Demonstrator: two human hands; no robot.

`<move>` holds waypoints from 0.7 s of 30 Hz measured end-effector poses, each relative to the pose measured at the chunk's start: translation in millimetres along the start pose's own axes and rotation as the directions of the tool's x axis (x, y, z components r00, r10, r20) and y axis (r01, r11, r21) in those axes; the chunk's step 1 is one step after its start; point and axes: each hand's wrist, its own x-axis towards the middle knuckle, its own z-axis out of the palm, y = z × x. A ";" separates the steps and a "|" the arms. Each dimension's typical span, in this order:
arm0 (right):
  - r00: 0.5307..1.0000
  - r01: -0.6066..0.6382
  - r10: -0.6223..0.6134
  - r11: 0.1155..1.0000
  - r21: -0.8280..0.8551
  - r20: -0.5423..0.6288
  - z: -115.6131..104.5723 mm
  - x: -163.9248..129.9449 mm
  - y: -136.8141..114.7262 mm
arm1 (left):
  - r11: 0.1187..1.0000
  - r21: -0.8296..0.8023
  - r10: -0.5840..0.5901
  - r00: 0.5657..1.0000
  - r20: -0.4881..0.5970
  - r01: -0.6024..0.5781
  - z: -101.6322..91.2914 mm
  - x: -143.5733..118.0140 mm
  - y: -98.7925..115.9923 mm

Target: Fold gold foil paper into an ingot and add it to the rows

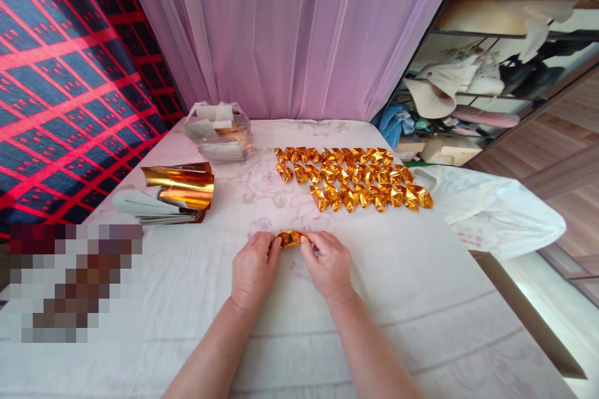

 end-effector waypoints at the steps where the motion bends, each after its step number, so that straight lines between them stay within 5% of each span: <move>1: 1.000 -0.013 0.013 1.000 -0.003 0.001 0.2 -0.2 0.4 | 1.000 0.005 0.003 1.000 0.008 -0.003 0.0 -0.2 0.4; 21: 0.993 -0.096 0.093 0.995 0.029 0.070 -1.0 -0.5 0.4 | 0.999 -0.004 0.048 0.999 0.008 -0.048 0.8 0.0 -0.5</move>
